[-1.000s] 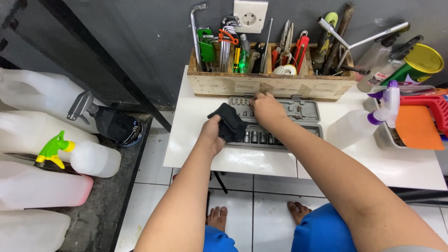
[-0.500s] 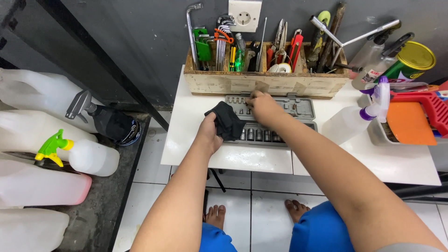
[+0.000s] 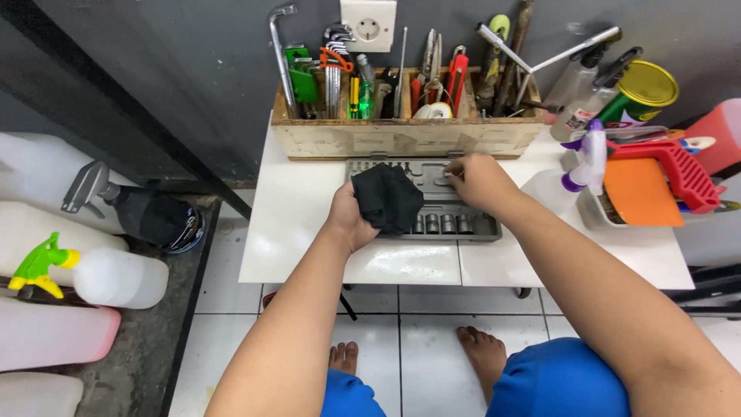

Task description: The person wipes the interior of a grey socket set case with a black cloth, then closes the case and wipes its exterior. The person also wipes the white table surface with the cloth.

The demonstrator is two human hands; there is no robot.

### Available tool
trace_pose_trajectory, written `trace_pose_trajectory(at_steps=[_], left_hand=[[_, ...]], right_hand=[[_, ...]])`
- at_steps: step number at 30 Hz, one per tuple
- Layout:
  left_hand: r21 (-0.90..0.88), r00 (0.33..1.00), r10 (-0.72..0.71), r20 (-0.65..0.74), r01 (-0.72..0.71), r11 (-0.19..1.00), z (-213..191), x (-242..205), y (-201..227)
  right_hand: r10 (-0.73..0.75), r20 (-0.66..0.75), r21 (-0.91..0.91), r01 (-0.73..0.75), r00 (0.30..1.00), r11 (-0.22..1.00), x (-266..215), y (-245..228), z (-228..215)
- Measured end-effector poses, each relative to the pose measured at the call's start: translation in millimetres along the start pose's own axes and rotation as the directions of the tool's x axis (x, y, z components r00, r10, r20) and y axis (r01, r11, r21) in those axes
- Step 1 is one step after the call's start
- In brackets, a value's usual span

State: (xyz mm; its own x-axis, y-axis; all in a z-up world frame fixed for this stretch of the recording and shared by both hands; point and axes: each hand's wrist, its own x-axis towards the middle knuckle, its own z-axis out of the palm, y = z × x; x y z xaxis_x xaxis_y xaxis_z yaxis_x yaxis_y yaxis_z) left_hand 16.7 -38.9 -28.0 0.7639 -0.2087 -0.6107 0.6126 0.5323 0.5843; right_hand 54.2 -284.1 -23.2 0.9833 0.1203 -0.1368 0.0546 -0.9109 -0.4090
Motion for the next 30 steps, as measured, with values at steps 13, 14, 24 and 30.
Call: trace_pose_trajectory(at_steps=[13, 14, 24, 30], left_hand=[[-0.001, 0.996, -0.031, 0.081, 0.031, 1.000, -2.5, 23.4, -8.3], [-0.004, 0.996, -0.032, 0.088, 0.033, 0.999, -4.1, 24.8, -8.2], [-0.051, 0.990, -0.020, 0.137, 0.027, 0.998, -9.6, 38.9, -11.2], [0.022, 0.984, -0.012, 0.175, 0.009, 1.000, -5.3, 40.8, -20.0]], right_hand=[[0.049, 0.108, -0.143, -0.034, 0.993, 0.989, -10.8, 11.2, -3.6], [0.041, 0.101, -0.159, -0.025, 0.994, 0.987, -15.9, 5.5, -8.0], [0.035, -0.060, 0.427, -0.006, 0.998, 0.904, -43.0, -38.2, -32.4], [-0.038, -0.079, 0.674, 0.081, 0.996, 0.734, -44.8, -61.6, -15.8]])
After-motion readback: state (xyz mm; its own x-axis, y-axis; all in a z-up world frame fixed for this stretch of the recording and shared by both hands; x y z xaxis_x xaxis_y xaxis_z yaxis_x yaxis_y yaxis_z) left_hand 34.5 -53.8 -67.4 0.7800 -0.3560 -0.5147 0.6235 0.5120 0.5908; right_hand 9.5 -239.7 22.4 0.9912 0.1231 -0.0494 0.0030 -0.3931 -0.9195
